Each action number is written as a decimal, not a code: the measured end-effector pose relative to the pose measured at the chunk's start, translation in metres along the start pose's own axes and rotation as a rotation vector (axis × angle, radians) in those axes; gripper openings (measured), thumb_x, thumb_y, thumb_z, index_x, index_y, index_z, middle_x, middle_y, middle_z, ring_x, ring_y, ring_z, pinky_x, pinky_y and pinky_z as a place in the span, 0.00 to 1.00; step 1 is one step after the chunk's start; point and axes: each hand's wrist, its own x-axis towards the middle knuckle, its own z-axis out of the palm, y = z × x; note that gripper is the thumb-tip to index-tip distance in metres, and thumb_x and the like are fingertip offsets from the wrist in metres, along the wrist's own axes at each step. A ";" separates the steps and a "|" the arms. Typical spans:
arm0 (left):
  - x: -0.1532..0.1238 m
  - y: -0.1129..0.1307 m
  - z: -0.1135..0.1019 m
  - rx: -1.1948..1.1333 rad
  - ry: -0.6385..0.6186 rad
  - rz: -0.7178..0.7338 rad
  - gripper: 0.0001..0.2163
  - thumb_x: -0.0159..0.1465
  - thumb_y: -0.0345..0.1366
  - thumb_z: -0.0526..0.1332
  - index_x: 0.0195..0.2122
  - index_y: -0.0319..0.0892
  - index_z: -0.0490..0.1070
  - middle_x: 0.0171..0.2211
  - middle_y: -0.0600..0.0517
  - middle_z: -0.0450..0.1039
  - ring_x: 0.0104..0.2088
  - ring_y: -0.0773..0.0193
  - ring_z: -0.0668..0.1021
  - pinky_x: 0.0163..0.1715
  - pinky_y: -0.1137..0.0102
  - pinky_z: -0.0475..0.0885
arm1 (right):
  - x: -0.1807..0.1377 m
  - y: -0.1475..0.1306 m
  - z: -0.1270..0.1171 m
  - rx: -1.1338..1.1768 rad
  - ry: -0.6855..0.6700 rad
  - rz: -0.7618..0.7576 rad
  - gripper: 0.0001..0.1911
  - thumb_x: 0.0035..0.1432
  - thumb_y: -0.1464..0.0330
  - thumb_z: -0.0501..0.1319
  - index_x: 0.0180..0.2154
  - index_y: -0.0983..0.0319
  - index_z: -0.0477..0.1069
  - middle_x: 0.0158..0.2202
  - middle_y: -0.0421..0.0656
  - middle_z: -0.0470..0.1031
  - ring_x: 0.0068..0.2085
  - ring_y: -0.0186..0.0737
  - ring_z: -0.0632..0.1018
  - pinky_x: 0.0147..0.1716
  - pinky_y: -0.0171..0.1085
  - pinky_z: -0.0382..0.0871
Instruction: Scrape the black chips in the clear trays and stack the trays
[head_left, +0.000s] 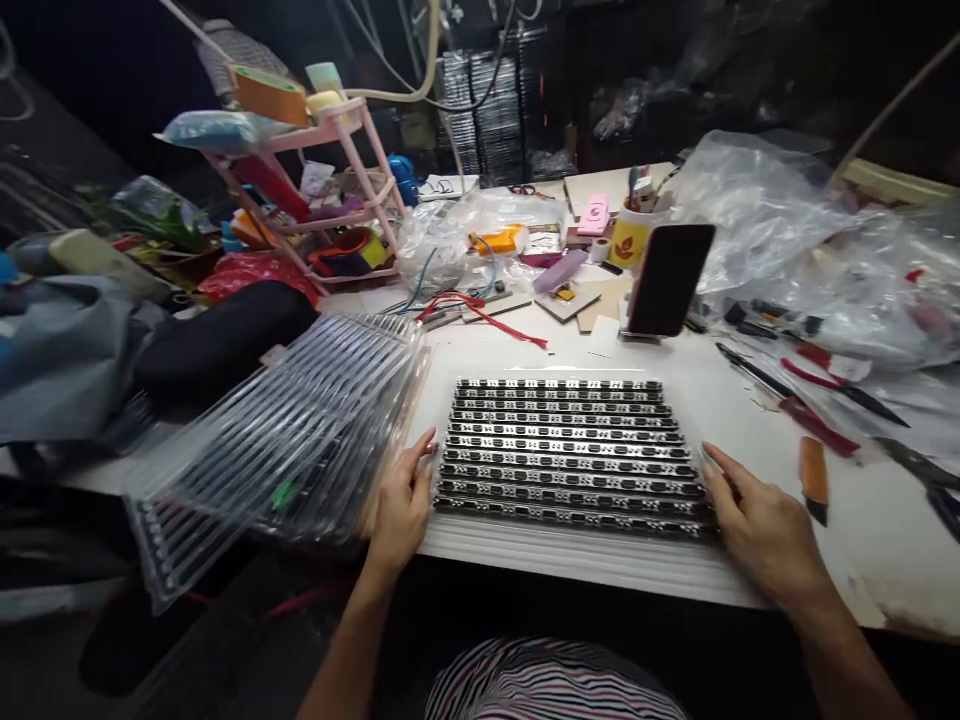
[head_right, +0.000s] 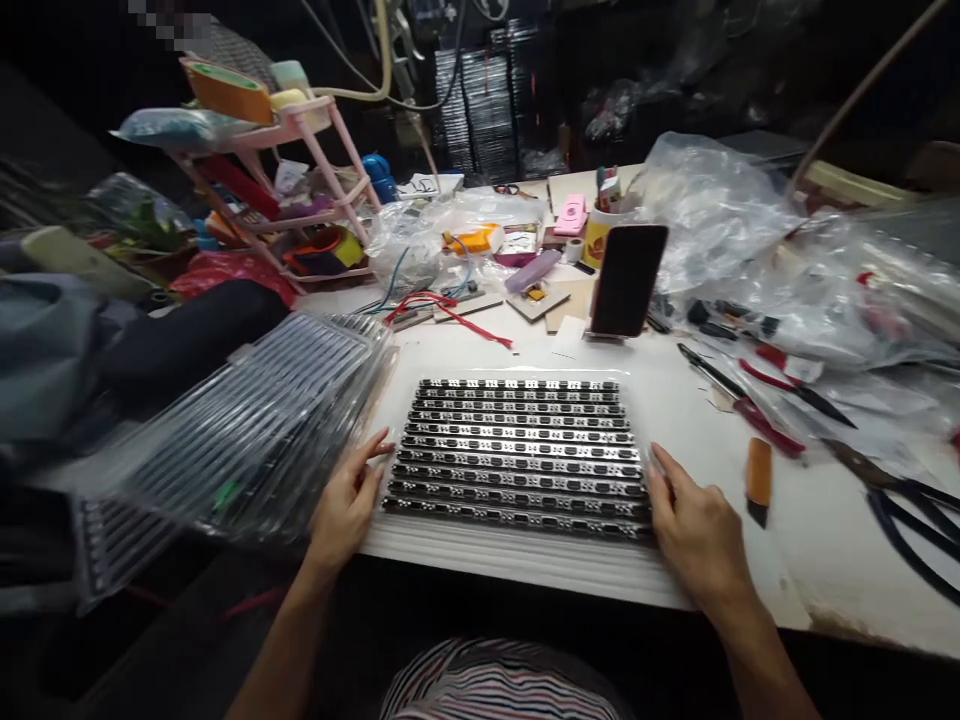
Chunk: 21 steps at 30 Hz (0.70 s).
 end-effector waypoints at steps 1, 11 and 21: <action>0.000 0.001 0.000 -0.017 0.001 0.000 0.21 0.63 0.33 0.51 0.58 0.41 0.62 0.49 0.46 0.72 0.46 0.61 0.75 0.47 0.64 0.70 | 0.001 0.001 0.000 -0.010 -0.021 0.009 0.33 0.57 0.53 0.43 0.52 0.65 0.71 0.24 0.49 0.75 0.27 0.54 0.75 0.29 0.48 0.67; 0.003 -0.005 0.001 -0.098 -0.006 0.006 0.21 0.63 0.31 0.50 0.58 0.44 0.62 0.51 0.47 0.71 0.44 0.63 0.76 0.46 0.66 0.71 | 0.017 -0.012 -0.005 0.016 -0.080 0.090 0.34 0.54 0.48 0.44 0.49 0.62 0.73 0.32 0.51 0.77 0.32 0.58 0.76 0.35 0.51 0.69; 0.004 -0.006 -0.005 0.114 0.040 0.112 0.18 0.65 0.37 0.51 0.55 0.41 0.66 0.52 0.46 0.70 0.53 0.57 0.71 0.55 0.60 0.64 | 0.009 -0.001 -0.001 0.150 -0.033 -0.036 0.31 0.57 0.53 0.47 0.51 0.65 0.72 0.30 0.48 0.78 0.31 0.50 0.75 0.35 0.47 0.69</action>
